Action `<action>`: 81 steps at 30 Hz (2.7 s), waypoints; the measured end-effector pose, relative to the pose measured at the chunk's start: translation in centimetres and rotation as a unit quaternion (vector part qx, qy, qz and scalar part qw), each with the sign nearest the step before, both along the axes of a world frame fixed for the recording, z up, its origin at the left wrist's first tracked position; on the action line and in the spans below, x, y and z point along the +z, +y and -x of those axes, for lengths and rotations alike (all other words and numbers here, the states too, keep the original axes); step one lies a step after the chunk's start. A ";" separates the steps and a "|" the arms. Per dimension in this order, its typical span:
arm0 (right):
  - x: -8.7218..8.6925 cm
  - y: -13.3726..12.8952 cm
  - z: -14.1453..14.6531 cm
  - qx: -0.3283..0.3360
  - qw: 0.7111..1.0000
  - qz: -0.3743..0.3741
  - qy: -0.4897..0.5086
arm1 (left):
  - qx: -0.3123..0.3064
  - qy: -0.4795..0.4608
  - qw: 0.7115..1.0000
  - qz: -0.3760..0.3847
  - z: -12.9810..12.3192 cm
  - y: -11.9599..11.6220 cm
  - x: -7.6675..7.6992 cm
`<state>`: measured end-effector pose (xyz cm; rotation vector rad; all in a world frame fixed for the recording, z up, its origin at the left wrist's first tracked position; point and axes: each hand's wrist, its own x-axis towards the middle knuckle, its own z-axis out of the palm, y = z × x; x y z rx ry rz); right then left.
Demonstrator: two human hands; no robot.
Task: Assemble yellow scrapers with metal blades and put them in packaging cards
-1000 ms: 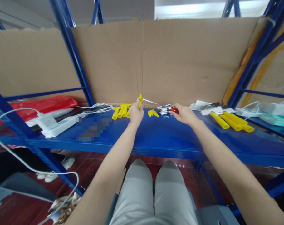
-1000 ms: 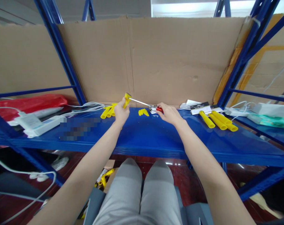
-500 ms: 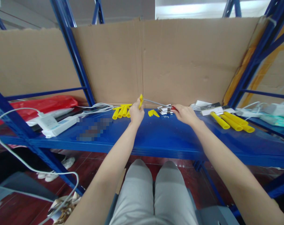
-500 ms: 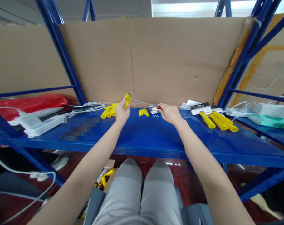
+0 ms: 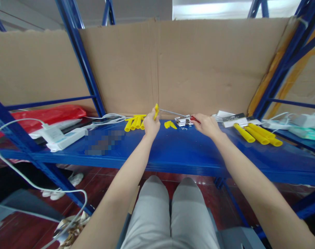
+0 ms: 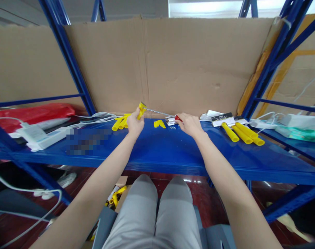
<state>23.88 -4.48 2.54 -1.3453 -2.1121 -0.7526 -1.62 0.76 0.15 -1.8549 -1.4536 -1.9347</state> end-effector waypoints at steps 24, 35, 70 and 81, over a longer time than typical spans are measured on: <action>0.4 -0.1 -0.1 -0.012 1.000 0.007 0.025 | -0.017 -0.017 1.000 0.000 0.0 0.3 0.0; 0.0 -0.1 0.3 -0.005 0.999 0.027 0.032 | -0.028 -0.026 0.999 0.001 -0.1 -0.2 0.3; -0.9 0.8 -0.5 0.019 0.995 0.040 0.088 | -0.040 -0.011 0.999 0.000 -0.3 -0.1 0.3; -0.9 0.6 -0.5 0.017 0.999 0.010 0.043 | -0.014 0.003 1.000 0.012 -0.3 -0.6 0.5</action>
